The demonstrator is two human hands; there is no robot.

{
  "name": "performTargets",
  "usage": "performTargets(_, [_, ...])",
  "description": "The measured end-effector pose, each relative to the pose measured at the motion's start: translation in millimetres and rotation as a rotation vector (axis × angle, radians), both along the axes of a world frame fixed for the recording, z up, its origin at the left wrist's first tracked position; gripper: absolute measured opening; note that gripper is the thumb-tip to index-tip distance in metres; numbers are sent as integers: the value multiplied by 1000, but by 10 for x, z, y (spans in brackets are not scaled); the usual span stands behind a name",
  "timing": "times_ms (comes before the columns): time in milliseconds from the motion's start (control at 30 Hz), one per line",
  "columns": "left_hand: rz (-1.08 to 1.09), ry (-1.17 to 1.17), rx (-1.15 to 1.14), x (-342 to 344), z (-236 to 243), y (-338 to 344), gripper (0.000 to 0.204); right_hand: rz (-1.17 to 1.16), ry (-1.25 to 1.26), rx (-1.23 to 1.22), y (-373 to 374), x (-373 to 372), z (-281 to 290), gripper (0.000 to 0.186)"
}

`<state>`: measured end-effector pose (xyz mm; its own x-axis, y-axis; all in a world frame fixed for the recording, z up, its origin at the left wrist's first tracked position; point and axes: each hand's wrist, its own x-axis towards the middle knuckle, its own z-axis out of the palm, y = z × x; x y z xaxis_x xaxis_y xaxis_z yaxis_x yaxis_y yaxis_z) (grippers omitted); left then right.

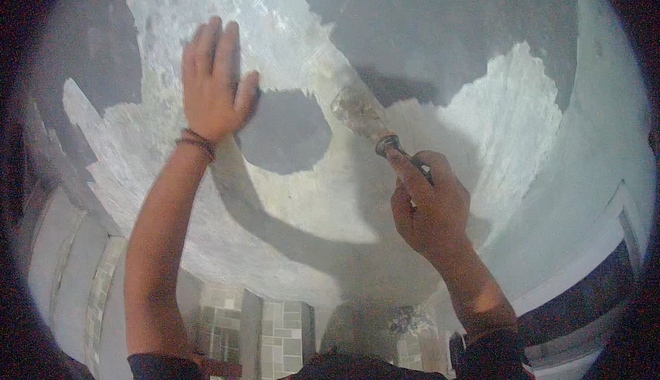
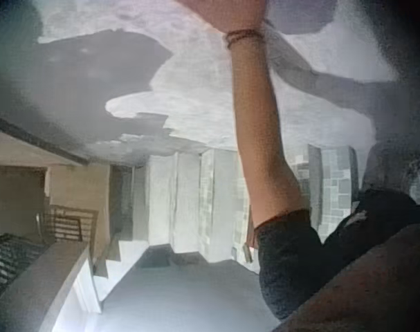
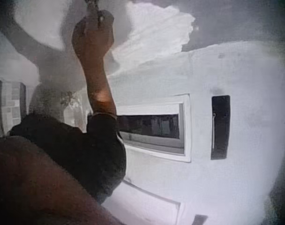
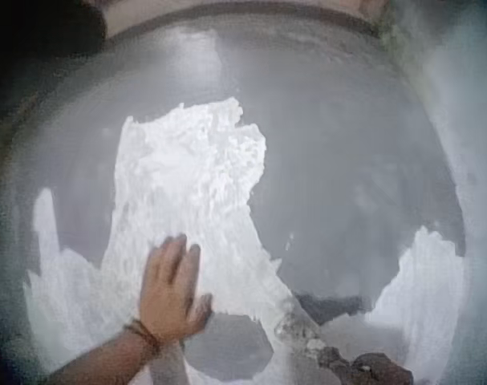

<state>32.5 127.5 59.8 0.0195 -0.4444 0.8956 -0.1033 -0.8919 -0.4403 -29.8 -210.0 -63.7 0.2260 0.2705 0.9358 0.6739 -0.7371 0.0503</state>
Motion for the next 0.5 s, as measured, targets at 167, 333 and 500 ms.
performTargets(167, [-11,-116,8,76,-26,113,69,233,370,370,28,11,-761,38])
performTargets(333, [28,-137,-62,84,-72,106,70,517,879,822,278,-54,-1232,44])
performTargets(500, [17,-136,-52,75,-52,119,70,728,947,899,486,-162,-1331,48])
